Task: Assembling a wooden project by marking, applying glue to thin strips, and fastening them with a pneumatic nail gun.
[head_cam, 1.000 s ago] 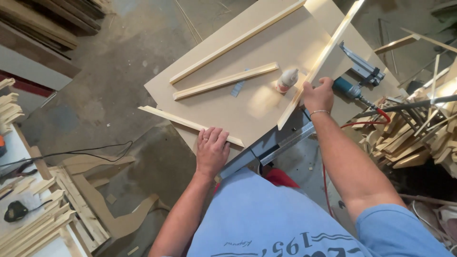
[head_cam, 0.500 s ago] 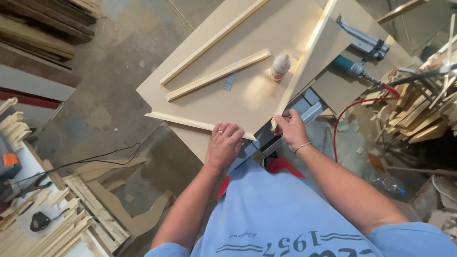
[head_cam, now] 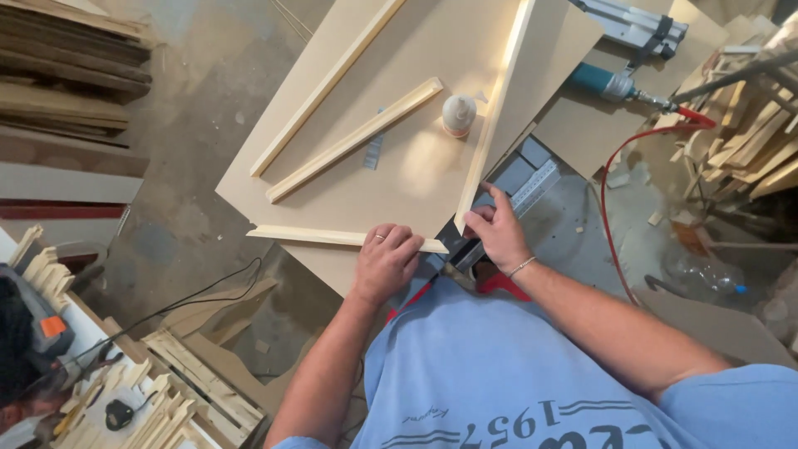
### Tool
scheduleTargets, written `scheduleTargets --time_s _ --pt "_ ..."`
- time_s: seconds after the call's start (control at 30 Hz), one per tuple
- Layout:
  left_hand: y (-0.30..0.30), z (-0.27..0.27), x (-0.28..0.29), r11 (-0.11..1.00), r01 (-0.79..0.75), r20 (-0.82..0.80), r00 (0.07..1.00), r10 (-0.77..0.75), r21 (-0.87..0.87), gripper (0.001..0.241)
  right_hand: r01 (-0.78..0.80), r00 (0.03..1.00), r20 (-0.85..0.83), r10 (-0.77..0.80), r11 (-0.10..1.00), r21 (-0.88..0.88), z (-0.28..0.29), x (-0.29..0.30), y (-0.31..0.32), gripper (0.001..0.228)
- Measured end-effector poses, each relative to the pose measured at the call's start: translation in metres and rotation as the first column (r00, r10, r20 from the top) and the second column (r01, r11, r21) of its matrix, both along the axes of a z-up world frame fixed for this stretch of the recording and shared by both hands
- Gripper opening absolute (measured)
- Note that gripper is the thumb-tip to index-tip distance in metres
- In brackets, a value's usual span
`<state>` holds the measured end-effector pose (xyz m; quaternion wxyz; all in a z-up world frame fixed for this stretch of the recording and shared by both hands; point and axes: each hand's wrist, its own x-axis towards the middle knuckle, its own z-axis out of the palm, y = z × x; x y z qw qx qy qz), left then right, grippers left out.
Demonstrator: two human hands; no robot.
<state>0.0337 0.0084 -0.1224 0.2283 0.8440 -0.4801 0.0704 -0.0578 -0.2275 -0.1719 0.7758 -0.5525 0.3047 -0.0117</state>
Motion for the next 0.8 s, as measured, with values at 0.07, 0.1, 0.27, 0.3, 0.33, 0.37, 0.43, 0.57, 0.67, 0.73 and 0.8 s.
scheduleTargets --time_s 0.07,0.1,0.27,0.3,0.33,0.37,0.43,0.57,0.67,0.73,0.8 --pt "0.001 0.005 0.006 0.999 0.041 0.017 0.999 -0.04 -0.017 0.01 -0.021 1.0 0.018 0.022 0.998 -0.055 0.006 0.002 0.003 0.075" --pt "0.001 0.005 0.009 0.999 0.048 0.019 0.999 -0.048 -0.024 0.01 -0.014 1.0 0.02 0.015 0.998 -0.063 0.006 0.0 0.003 0.075" --pt "0.025 0.006 0.015 0.987 0.157 0.004 0.988 -0.157 -0.032 0.012 -0.005 1.0 -0.014 0.002 0.987 -0.161 0.009 -0.026 0.031 0.073" --pt "0.028 0.005 0.019 0.983 0.178 0.007 0.984 -0.178 -0.037 0.012 0.017 1.0 -0.012 -0.019 0.986 -0.165 0.01 -0.028 0.039 0.073" --pt "0.033 0.006 0.02 0.982 0.181 0.011 0.983 -0.181 -0.045 0.013 0.012 1.0 -0.013 -0.014 0.986 -0.164 0.01 -0.032 0.048 0.074" --pt "0.039 0.006 0.02 0.981 0.185 0.014 0.983 -0.184 -0.054 0.013 0.006 1.0 -0.014 -0.009 0.987 -0.163 0.011 -0.036 0.058 0.075" --pt "0.047 0.006 0.024 0.975 0.211 0.016 0.978 -0.21 -0.076 0.013 0.007 1.0 -0.016 -0.009 0.984 -0.176 0.015 -0.036 0.072 0.074" --pt "0.061 -0.004 0.022 0.963 0.245 0.021 0.969 -0.244 -0.114 0.014 -0.044 0.999 -0.016 0.042 0.973 -0.229 0.026 -0.034 0.094 0.071" --pt "0.064 0.001 0.022 0.956 0.269 0.005 0.963 -0.271 -0.119 0.012 0.02 1.0 -0.001 -0.021 0.989 -0.149 0.005 -0.036 0.104 0.066" --pt "0.065 -0.001 0.021 0.953 0.28 -0.002 0.959 -0.282 -0.114 0.012 0.027 1.0 0.007 -0.026 0.988 -0.151 0.002 -0.037 0.105 0.067" --pt "0.066 0.001 0.018 0.952 0.289 -0.016 0.956 -0.292 -0.103 0.012 0.032 0.999 0.01 -0.031 0.989 -0.144 -0.001 -0.04 0.109 0.068"
